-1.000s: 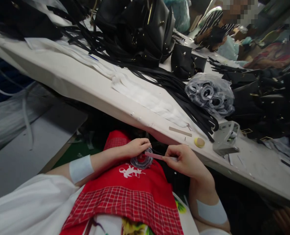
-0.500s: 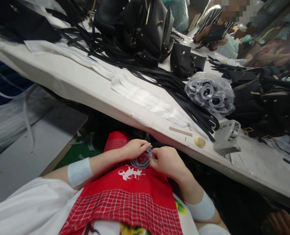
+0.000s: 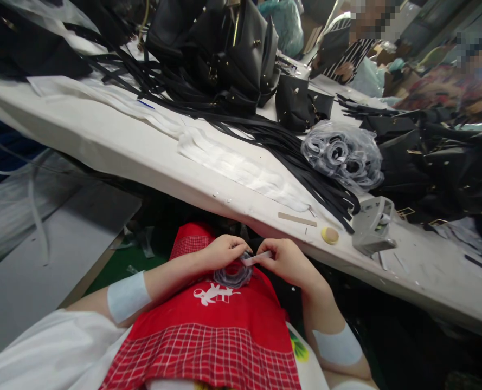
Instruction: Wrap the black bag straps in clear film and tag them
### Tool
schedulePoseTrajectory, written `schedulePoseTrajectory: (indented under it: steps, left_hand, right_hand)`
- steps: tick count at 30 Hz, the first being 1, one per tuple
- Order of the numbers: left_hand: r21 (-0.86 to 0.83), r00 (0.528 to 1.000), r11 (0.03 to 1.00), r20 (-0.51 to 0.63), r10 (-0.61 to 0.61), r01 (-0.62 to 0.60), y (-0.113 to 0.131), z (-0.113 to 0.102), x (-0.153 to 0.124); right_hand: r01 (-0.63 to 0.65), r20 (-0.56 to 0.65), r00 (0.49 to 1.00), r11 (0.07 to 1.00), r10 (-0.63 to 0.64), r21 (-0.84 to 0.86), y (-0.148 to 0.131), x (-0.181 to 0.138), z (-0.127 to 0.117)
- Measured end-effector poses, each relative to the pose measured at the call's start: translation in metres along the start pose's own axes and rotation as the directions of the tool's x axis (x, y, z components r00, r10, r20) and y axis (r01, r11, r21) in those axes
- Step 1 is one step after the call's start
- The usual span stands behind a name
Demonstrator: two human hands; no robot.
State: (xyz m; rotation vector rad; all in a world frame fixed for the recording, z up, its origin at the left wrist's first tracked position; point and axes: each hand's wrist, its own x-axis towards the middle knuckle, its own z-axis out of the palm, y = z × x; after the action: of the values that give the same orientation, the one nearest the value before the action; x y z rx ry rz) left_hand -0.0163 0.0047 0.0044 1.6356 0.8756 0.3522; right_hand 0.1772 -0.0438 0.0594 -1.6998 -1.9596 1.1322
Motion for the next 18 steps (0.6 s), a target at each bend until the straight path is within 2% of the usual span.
schedulePoseTrajectory:
  steps: [3, 7, 10, 12, 15, 17, 18]
  left_hand:
    - [0.010, 0.999, 0.999, -0.004, 0.041, -0.041, 0.004, 0.001, -0.005]
    - [0.075, 0.995, 0.994, -0.044, 0.089, -0.085, 0.010, 0.005, -0.010]
    - [0.094, 0.991, 0.992, -0.094, 0.092, -0.083, 0.012, 0.007, -0.012]
    - [0.091, 0.990, 0.992, -0.099, 0.097, -0.088, 0.013, 0.007, -0.014]
    - [0.092, 0.987, 0.989, -0.103, 0.123, -0.114, 0.014, 0.006, -0.017]
    - [0.095, 0.979, 0.985, -0.131, 0.154, -0.143, 0.015, 0.005, -0.020]
    - [0.098, 0.974, 0.984, -0.153, 0.165, -0.151, 0.016, 0.004, -0.022]
  right_hand:
    - [-0.018, -0.020, 1.000, 0.973, 0.023, 0.229, 0.010, 0.004, 0.003]
    - [-0.075, -0.048, 0.993, 0.897, 0.106, 0.436, 0.023, 0.017, 0.020]
    - [-0.250, 0.085, 0.966, 0.789, 0.245, 0.561, 0.034, 0.022, 0.031]
    - [-0.326, 0.194, 0.945, 0.709, 0.264, 0.625, 0.039, 0.022, 0.040]
    - [-0.279, 0.219, 0.960, 0.559, 0.173, 0.781, 0.039, 0.021, 0.056]
    - [-0.243, 0.179, 0.967, 0.456, 0.179, 0.856, 0.035, 0.020, 0.063]
    - [-0.232, 0.156, 0.966, 0.435, 0.204, 0.870, 0.032, 0.019, 0.065]
